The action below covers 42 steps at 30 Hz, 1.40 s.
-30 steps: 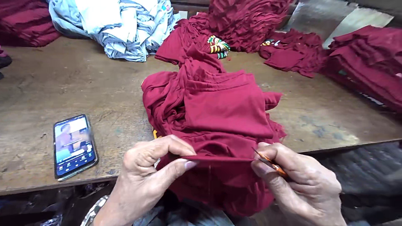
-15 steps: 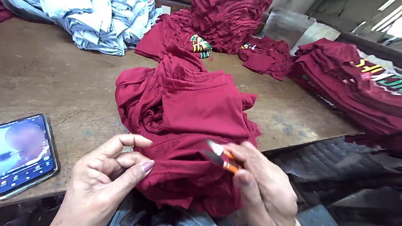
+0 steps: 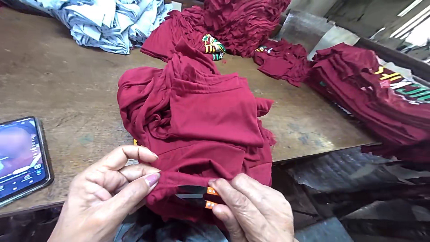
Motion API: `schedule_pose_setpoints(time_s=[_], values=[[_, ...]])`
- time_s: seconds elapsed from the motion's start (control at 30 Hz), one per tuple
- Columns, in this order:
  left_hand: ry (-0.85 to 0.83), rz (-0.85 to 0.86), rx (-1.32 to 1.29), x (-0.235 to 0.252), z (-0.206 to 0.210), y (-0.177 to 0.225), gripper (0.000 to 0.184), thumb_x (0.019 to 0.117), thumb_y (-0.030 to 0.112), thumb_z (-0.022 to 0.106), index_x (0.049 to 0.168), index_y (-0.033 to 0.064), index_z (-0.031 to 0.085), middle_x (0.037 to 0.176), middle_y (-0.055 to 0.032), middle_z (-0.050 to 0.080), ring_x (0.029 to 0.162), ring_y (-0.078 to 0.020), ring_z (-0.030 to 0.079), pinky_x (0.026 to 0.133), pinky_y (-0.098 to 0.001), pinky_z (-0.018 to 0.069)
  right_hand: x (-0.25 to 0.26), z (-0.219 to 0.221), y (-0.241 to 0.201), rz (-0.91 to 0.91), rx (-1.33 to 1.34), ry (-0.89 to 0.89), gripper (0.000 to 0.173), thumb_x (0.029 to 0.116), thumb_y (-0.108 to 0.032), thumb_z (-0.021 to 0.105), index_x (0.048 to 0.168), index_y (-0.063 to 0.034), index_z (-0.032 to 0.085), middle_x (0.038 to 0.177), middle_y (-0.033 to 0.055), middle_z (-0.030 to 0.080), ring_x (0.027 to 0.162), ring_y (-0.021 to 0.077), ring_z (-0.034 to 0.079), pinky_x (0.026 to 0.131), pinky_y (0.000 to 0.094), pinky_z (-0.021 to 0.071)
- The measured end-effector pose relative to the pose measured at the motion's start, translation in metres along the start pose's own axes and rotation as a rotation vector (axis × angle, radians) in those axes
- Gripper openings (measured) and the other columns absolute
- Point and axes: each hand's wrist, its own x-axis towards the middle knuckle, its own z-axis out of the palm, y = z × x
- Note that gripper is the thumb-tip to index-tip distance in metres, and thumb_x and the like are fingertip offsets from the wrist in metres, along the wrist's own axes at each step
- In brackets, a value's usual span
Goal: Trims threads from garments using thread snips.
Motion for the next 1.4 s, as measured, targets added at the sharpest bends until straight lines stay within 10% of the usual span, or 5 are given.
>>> schedule_pose_setpoints(time_s=[1.4], values=[[0.017,-0.079,-0.040,-0.006,0.004,-0.006,0.034,0.0871,0.003,0.070,0.120,0.0090,0.067,0.076,-0.0112,0.072,0.051,-0.0088,0.060,0.045,-0.0176,0.0474,0.009,-0.005,0.001,-0.036,0.224,-0.011,0.043,0.1085,-0.038,0.049,0.107,-0.0018,0.073,0.086,0.0079,0.071,0.076,0.0123,0.066,0.068,0.0267,0.0546]])
